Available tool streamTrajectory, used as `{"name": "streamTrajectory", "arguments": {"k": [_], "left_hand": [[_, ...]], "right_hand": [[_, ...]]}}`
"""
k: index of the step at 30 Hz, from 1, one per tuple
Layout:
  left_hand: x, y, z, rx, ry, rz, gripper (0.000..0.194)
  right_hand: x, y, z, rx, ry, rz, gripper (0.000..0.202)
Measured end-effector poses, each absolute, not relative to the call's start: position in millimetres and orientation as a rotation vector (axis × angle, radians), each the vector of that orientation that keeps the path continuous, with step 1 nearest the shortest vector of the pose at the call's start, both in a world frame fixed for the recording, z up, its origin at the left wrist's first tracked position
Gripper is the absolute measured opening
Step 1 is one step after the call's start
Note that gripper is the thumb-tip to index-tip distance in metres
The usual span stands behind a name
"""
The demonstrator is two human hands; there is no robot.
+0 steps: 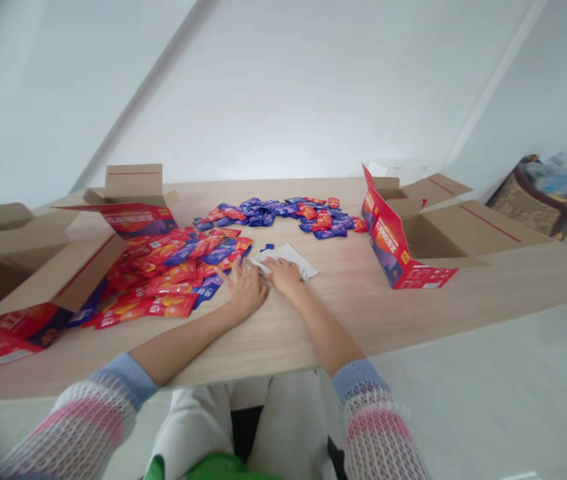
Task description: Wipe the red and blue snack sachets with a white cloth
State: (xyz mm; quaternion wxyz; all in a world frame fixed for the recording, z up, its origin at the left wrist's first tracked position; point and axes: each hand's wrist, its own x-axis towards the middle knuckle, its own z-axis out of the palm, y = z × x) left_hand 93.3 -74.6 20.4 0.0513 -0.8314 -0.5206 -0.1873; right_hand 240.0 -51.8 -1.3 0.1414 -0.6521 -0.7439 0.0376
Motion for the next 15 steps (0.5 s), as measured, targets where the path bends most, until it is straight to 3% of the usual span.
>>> {"name": "streamTrajectory", "arguments": {"k": [4,8,15], "left_hand": [[93,-69,13,-2.520,-1.637,-0.543,0.062],[95,-66,3,-2.581,-1.545,-0.455,0.069],[103,-40,-1,-2.901,-1.231,-0.260,0.059]], "right_hand": [[239,-51,1,-2.042,-1.965,-0.049,0.036],[265,-51,2,-2.065,-1.769,0.039,0.036],[311,-51,1,-1.924,-1.397,0.076,0.043]]}}
